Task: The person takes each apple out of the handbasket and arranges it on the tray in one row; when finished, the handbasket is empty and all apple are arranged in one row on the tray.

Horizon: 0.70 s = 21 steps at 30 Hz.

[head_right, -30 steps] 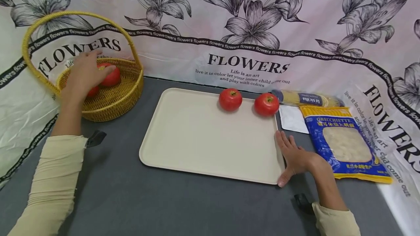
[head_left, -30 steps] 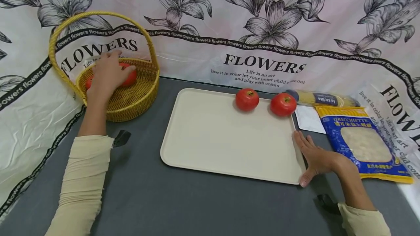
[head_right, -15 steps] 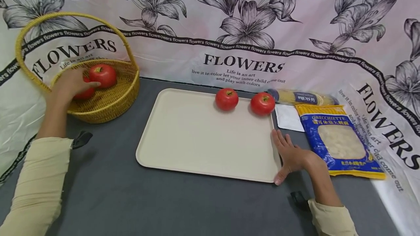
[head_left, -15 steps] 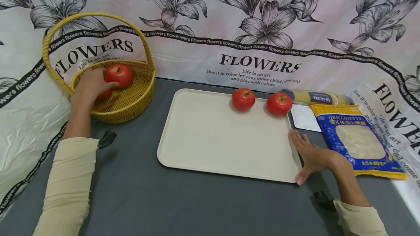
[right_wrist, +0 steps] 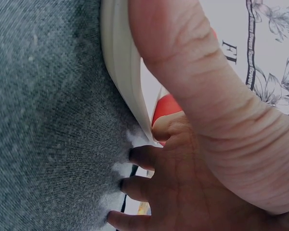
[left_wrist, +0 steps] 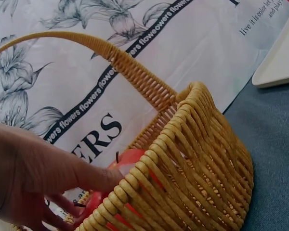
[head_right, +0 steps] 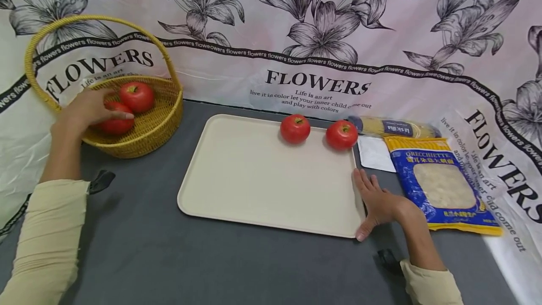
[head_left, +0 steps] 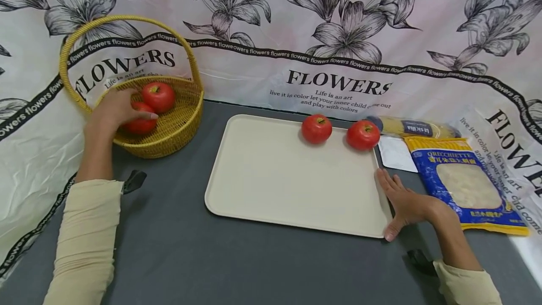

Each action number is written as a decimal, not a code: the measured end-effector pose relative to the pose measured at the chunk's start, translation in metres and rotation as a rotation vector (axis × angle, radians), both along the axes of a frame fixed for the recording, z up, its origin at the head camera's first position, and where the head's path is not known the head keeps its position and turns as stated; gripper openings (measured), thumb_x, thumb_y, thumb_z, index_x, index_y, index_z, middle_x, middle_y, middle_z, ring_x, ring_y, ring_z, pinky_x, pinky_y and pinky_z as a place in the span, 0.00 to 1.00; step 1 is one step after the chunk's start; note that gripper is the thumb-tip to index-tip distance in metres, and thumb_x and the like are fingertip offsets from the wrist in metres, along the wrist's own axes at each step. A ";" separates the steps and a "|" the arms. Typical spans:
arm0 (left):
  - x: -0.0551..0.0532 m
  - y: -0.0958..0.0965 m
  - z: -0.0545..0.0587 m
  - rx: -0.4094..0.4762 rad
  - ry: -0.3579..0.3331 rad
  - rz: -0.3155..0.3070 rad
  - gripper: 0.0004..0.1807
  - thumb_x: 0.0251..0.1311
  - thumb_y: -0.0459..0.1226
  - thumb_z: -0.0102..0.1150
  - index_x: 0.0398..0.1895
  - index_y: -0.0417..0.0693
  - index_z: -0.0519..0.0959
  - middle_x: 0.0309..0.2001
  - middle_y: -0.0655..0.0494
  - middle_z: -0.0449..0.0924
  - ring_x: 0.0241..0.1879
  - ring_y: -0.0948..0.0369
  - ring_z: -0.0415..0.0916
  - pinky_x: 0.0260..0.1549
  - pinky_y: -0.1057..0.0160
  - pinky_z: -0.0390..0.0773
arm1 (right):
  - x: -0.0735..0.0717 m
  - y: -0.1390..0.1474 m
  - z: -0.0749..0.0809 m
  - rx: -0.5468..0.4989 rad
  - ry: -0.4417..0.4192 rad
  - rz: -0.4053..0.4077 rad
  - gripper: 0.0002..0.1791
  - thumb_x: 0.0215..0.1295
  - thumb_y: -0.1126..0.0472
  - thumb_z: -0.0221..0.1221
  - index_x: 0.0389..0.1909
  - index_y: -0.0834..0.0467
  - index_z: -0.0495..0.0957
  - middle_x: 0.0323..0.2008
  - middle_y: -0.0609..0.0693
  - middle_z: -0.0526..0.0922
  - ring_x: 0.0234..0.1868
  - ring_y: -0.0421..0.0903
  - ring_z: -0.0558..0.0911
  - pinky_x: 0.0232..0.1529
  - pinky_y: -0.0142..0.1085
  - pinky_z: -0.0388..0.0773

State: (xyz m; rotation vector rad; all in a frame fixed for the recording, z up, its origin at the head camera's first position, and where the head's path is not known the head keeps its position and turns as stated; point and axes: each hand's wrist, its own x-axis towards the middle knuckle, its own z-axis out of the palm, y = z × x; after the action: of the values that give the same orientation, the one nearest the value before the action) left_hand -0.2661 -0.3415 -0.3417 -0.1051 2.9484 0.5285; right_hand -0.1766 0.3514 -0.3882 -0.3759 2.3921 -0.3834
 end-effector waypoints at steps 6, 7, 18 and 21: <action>0.003 -0.002 -0.001 -0.028 -0.082 -0.021 0.57 0.60 0.60 0.70 0.77 0.28 0.57 0.68 0.20 0.63 0.66 0.27 0.62 0.65 0.27 0.67 | -0.001 0.002 -0.003 -0.038 -0.003 -0.001 0.93 0.33 0.39 0.82 0.81 0.61 0.17 0.80 0.72 0.18 0.77 0.80 0.22 0.65 0.83 0.30; 0.003 -0.002 -0.001 -0.026 -0.072 -0.016 0.56 0.60 0.60 0.70 0.76 0.28 0.59 0.68 0.21 0.64 0.65 0.28 0.64 0.64 0.28 0.68 | -0.001 0.003 -0.004 -0.044 -0.003 -0.003 0.93 0.34 0.39 0.82 0.81 0.61 0.16 0.80 0.72 0.18 0.76 0.80 0.21 0.64 0.83 0.29; 0.005 0.005 0.004 0.095 0.046 0.113 0.66 0.52 0.60 0.77 0.80 0.31 0.50 0.68 0.23 0.63 0.64 0.30 0.64 0.63 0.27 0.68 | -0.001 0.001 -0.001 -0.032 -0.006 -0.004 0.93 0.33 0.38 0.82 0.81 0.61 0.17 0.80 0.71 0.18 0.77 0.80 0.22 0.67 0.82 0.30; 0.007 0.010 0.013 0.110 0.092 0.164 0.64 0.53 0.60 0.75 0.81 0.35 0.50 0.68 0.23 0.63 0.63 0.30 0.64 0.61 0.27 0.70 | -0.002 0.001 -0.002 -0.032 -0.010 -0.002 0.93 0.33 0.38 0.82 0.81 0.61 0.17 0.80 0.72 0.18 0.77 0.80 0.21 0.67 0.82 0.30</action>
State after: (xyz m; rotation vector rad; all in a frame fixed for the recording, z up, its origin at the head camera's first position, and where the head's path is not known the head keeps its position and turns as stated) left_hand -0.2596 -0.3313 -0.3285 -0.3212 3.0087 0.7353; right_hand -0.1781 0.3527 -0.3899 -0.3850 2.3794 -0.4239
